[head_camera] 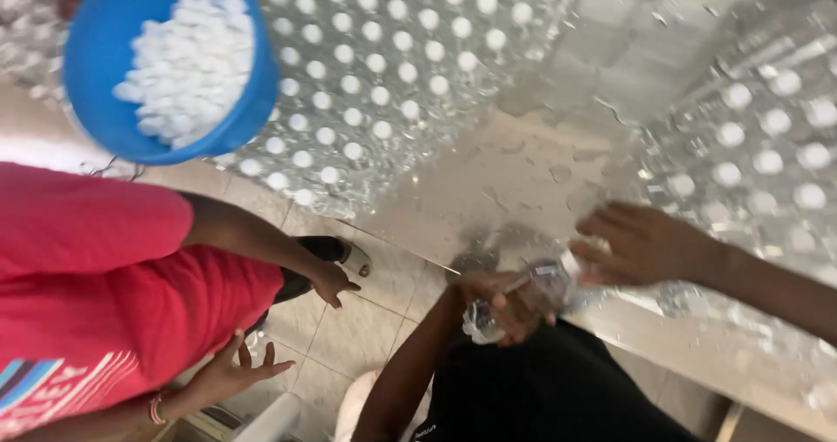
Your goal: Manually placing and screwing plastic caps onto water bottles at a production station.
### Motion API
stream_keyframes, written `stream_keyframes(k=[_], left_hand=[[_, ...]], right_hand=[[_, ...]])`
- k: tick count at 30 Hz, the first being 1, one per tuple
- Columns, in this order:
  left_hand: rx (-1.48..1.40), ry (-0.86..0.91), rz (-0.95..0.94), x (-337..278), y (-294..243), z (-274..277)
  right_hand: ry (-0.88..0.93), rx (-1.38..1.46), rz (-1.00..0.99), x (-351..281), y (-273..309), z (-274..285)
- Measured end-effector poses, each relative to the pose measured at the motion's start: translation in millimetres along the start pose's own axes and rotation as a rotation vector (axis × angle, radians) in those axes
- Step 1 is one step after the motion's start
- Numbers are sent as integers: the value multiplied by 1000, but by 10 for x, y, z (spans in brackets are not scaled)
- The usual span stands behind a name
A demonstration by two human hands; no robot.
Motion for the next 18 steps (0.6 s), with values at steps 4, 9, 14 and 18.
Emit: stream_keyframes(k=[4,9,14,18], left_hand=[[118,174,132,315,20,-252],[81,43,237,387,-41,-268],[411,-418,225,363,-440,-452],[1239,-1177,511,543,-996,-886]], right_hand=[[-103,-89,237,114,116,221],[-169,168,97,23,-29,53],[74,720,-862,-729,-570,-862],[420,864,-1474,-797,-934,-958]])
Point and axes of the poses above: each hand's wrist, its own x-axis towards the middle knuckle, its own z-axis out of the back of the hand, y = z × x, the point moved 7 cm from there along x, towards the middle knuckle
